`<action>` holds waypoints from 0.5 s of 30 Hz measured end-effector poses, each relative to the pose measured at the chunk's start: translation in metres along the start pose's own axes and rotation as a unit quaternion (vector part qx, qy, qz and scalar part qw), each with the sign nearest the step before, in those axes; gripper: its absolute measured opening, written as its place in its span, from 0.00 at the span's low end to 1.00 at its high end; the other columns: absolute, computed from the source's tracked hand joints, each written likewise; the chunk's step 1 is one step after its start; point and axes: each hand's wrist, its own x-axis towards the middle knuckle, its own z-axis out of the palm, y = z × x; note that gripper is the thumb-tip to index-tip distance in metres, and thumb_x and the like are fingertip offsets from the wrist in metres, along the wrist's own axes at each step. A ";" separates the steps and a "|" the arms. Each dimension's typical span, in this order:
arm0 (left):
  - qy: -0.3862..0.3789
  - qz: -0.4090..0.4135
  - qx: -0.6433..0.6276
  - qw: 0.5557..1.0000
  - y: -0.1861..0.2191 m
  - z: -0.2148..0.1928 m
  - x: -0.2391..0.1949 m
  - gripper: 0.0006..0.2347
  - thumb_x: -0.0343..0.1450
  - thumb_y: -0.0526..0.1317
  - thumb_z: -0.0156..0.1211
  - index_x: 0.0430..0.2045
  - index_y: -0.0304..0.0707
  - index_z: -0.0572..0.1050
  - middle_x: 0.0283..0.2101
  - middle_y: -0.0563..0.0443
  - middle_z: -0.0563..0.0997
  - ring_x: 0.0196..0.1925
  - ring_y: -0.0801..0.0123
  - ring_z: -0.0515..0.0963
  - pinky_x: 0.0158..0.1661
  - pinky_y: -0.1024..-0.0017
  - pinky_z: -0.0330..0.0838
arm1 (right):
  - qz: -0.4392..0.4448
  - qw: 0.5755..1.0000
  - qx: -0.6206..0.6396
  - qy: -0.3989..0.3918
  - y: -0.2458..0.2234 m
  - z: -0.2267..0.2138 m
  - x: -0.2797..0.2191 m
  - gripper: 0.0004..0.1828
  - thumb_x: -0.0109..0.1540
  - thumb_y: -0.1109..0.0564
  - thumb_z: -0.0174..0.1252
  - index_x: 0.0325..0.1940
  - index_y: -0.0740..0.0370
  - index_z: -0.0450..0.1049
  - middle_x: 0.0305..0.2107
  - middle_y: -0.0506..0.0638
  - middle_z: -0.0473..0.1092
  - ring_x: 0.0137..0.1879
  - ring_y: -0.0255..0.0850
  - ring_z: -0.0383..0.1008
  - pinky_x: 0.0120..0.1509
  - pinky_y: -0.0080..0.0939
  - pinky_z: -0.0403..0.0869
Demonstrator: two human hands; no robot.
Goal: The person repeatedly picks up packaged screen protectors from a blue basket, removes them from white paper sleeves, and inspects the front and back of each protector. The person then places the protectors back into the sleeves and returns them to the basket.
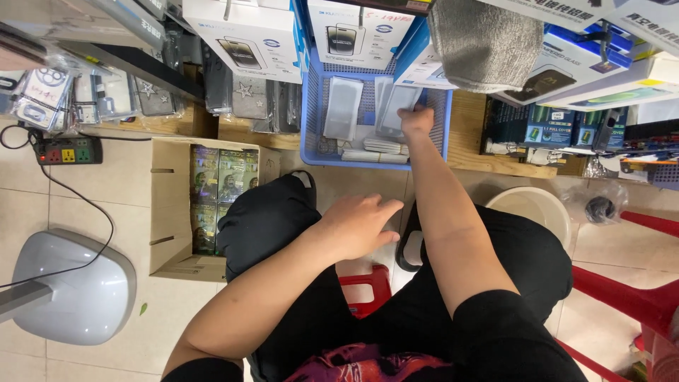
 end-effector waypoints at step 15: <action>0.171 -0.133 -0.011 0.976 -0.005 -0.008 -0.010 0.23 0.73 0.50 0.50 0.60 0.38 0.65 0.52 0.33 0.74 0.57 0.42 0.74 0.51 0.47 0.71 | -0.018 0.996 -0.057 -0.062 -0.120 -0.119 -0.164 0.23 0.58 0.45 0.58 0.52 0.60 0.76 0.42 0.59 0.75 0.56 0.52 0.74 0.55 0.53 0.76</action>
